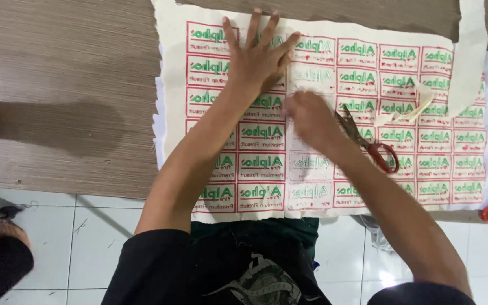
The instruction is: Cutting large sheets of printed labels into individual strips or pieces using scissors.
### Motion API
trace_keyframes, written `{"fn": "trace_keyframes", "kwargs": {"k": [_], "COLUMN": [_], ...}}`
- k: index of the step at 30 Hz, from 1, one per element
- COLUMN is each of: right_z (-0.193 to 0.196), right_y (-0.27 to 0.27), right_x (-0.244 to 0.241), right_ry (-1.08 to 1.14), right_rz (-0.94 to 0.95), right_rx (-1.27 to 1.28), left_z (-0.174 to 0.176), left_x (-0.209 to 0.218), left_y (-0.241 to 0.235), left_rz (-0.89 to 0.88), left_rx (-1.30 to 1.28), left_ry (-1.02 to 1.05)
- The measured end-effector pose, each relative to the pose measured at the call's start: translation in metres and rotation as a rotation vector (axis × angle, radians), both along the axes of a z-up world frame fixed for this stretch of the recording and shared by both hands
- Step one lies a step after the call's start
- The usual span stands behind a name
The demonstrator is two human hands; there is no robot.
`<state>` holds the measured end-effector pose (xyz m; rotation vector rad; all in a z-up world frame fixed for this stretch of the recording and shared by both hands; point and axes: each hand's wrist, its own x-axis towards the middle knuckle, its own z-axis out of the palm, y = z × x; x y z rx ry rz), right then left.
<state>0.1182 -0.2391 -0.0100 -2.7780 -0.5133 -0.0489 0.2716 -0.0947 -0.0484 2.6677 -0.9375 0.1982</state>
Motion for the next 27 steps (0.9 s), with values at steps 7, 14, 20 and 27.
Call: {"fn": "trace_keyframes", "kwargs": {"k": [7, 14, 20, 27], "right_z": [0.039, 0.043, 0.015, 0.014], "right_y": [0.037, 0.004, 0.01, 0.015], "right_x": [-0.125, -0.061, -0.063, -0.052], "right_ry": [0.214, 0.072, -0.155, -0.165], "right_rz": [0.087, -0.254, 0.004, 0.016], "right_rx": [-0.012, 0.231, 0.143, -0.041], "left_z": [0.016, 0.06, 0.051, 0.071], "left_x": [-0.01, -0.053, -0.096, -0.091], "left_y": [0.007, 0.014, 0.018, 0.016], "left_rz": [-0.05, 0.012, 0.038, 0.05], "left_rx": [-0.083, 0.14, 0.273, 0.347], "left_ry": [-0.041, 0.126, 0.213, 0.329]}}
